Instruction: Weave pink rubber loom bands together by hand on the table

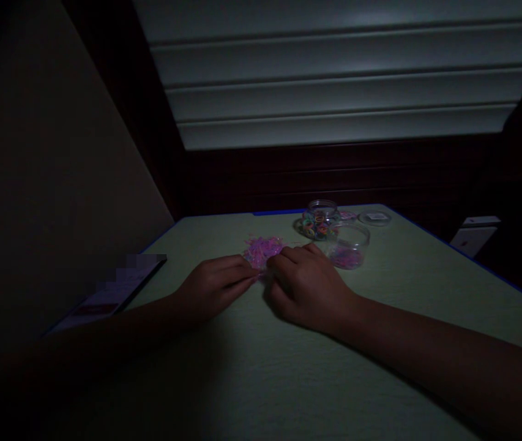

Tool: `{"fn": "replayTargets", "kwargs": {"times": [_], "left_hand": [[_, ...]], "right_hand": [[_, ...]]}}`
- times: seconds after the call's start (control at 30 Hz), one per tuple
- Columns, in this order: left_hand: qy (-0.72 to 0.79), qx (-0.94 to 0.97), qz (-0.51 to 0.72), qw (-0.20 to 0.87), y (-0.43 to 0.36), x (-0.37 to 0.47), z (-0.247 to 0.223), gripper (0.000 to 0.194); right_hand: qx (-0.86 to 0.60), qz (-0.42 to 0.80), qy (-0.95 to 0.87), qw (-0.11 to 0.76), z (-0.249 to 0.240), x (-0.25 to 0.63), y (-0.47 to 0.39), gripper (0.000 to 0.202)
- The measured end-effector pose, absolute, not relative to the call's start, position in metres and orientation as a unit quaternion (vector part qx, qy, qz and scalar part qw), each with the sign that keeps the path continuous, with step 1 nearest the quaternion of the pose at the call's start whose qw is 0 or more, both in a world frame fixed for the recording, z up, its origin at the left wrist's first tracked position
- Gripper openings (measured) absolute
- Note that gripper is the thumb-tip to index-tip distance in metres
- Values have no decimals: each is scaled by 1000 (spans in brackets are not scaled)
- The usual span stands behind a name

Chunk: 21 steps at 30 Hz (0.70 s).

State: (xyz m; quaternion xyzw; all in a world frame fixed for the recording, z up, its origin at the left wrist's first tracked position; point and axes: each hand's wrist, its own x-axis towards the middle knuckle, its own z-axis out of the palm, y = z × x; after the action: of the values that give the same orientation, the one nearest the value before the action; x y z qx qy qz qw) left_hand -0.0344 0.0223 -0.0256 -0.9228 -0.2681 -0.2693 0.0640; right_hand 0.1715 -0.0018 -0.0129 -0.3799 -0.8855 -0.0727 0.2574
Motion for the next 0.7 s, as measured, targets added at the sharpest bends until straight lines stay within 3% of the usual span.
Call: {"fn": "replayTargets", "kwargs": {"times": [0.7], "left_hand": [[-265,-929,-248,75,22,-36,-25,21]], "right_hand": [[-358,-70,-898,244,-17,173,4,19]]}}
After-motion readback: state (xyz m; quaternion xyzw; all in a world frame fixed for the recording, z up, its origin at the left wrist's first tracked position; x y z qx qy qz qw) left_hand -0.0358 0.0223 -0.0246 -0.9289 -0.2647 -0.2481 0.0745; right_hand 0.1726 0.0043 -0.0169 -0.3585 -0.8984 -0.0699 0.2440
